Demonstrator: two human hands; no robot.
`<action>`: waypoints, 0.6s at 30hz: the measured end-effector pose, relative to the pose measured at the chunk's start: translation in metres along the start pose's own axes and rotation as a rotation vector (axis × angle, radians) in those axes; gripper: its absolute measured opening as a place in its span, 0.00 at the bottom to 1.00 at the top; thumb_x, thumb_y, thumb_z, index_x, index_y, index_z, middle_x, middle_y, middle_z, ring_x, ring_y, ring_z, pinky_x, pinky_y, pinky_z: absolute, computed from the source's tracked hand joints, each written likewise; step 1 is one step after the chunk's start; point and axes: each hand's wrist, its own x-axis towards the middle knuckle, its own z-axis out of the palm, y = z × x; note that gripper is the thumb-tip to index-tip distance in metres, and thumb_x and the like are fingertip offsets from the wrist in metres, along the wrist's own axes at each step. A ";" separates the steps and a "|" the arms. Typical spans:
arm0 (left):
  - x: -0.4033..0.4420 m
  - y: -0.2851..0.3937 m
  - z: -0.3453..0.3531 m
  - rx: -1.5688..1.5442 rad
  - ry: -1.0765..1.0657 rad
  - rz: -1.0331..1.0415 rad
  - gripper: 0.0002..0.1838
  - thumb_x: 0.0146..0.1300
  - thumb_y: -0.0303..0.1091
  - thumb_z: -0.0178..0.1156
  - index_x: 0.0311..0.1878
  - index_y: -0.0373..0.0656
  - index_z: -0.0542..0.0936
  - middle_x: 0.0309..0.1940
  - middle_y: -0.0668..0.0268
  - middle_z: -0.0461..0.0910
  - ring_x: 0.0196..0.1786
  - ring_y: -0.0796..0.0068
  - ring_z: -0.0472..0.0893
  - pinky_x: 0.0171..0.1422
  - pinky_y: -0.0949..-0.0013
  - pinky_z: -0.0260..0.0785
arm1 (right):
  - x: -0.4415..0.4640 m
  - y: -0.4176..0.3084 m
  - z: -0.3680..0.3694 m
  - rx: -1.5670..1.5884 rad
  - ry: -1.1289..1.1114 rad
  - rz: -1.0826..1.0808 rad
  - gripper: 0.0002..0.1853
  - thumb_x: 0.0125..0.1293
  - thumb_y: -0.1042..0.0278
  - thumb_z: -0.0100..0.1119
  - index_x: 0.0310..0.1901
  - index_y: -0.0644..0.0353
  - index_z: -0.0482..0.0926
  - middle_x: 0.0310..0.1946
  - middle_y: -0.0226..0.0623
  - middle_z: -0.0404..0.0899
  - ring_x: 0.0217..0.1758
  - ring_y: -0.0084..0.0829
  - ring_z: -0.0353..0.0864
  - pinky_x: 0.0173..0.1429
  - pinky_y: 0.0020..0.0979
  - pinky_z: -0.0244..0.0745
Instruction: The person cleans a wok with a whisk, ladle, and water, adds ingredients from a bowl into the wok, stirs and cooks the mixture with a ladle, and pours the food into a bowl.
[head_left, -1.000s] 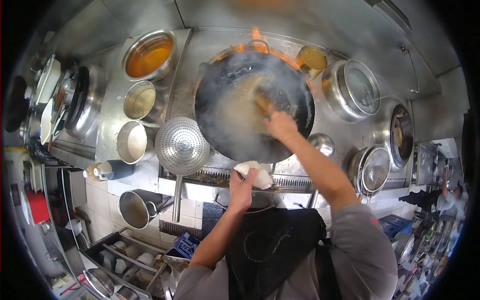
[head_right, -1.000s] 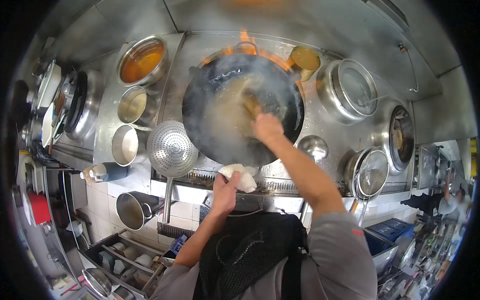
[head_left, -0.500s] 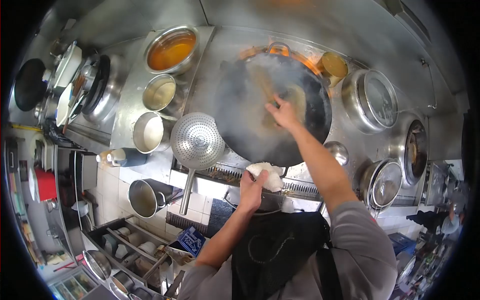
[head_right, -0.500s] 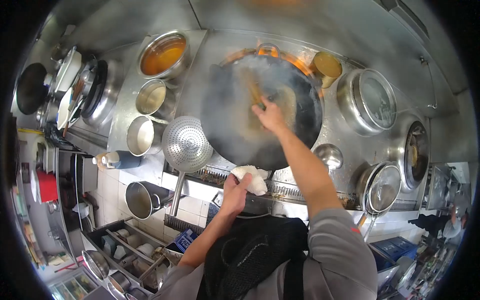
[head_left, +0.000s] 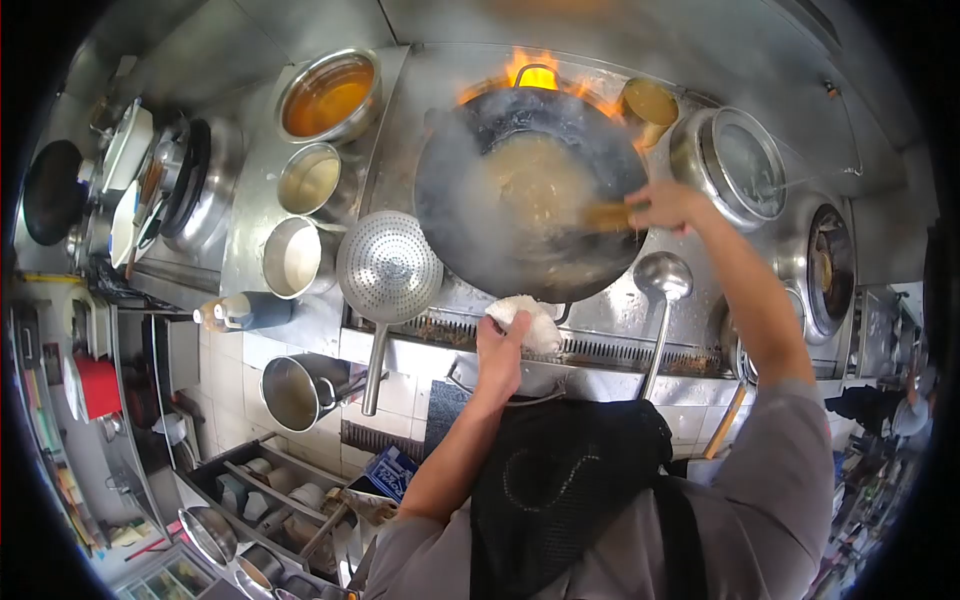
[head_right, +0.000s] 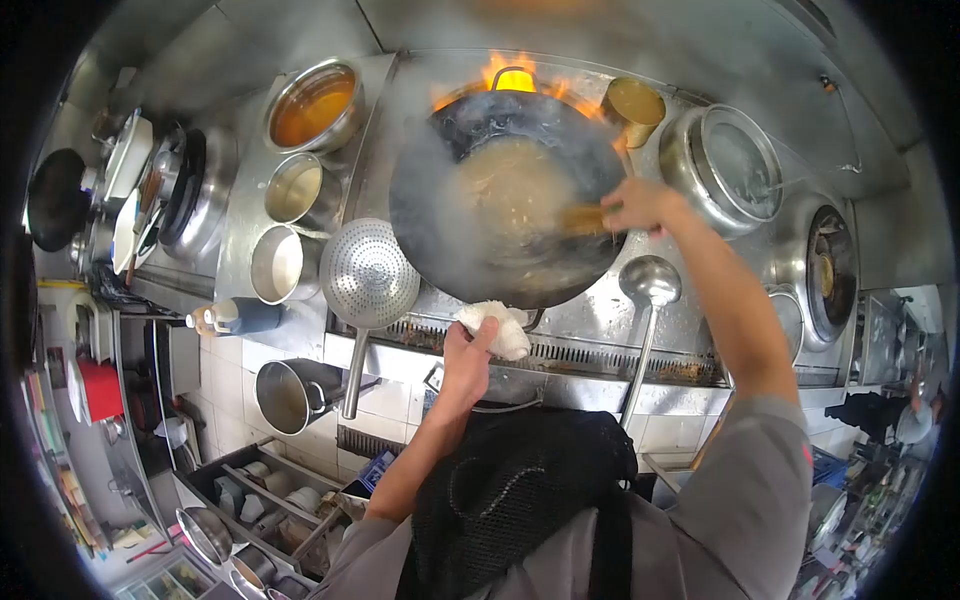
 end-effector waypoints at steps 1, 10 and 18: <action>0.001 -0.001 0.001 0.012 0.012 0.012 0.18 0.74 0.30 0.66 0.62 0.30 0.77 0.54 0.58 0.85 0.53 0.68 0.86 0.58 0.62 0.80 | 0.014 -0.011 -0.002 0.028 0.079 -0.097 0.29 0.67 0.50 0.66 0.67 0.48 0.83 0.46 0.45 0.90 0.38 0.41 0.91 0.30 0.40 0.86; -0.008 0.019 0.000 0.067 -0.006 -0.049 0.25 0.72 0.32 0.70 0.64 0.29 0.72 0.57 0.56 0.82 0.57 0.69 0.82 0.65 0.64 0.76 | 0.003 -0.027 0.098 -0.222 0.198 0.022 0.29 0.71 0.52 0.66 0.67 0.57 0.72 0.47 0.55 0.88 0.53 0.59 0.88 0.60 0.54 0.82; -0.004 0.018 -0.001 0.146 0.052 -0.066 0.25 0.72 0.29 0.69 0.66 0.30 0.71 0.59 0.57 0.82 0.58 0.70 0.82 0.64 0.64 0.76 | 0.126 -0.136 0.103 0.819 0.294 -0.156 0.35 0.74 0.55 0.63 0.78 0.59 0.68 0.19 0.41 0.79 0.13 0.36 0.78 0.21 0.39 0.76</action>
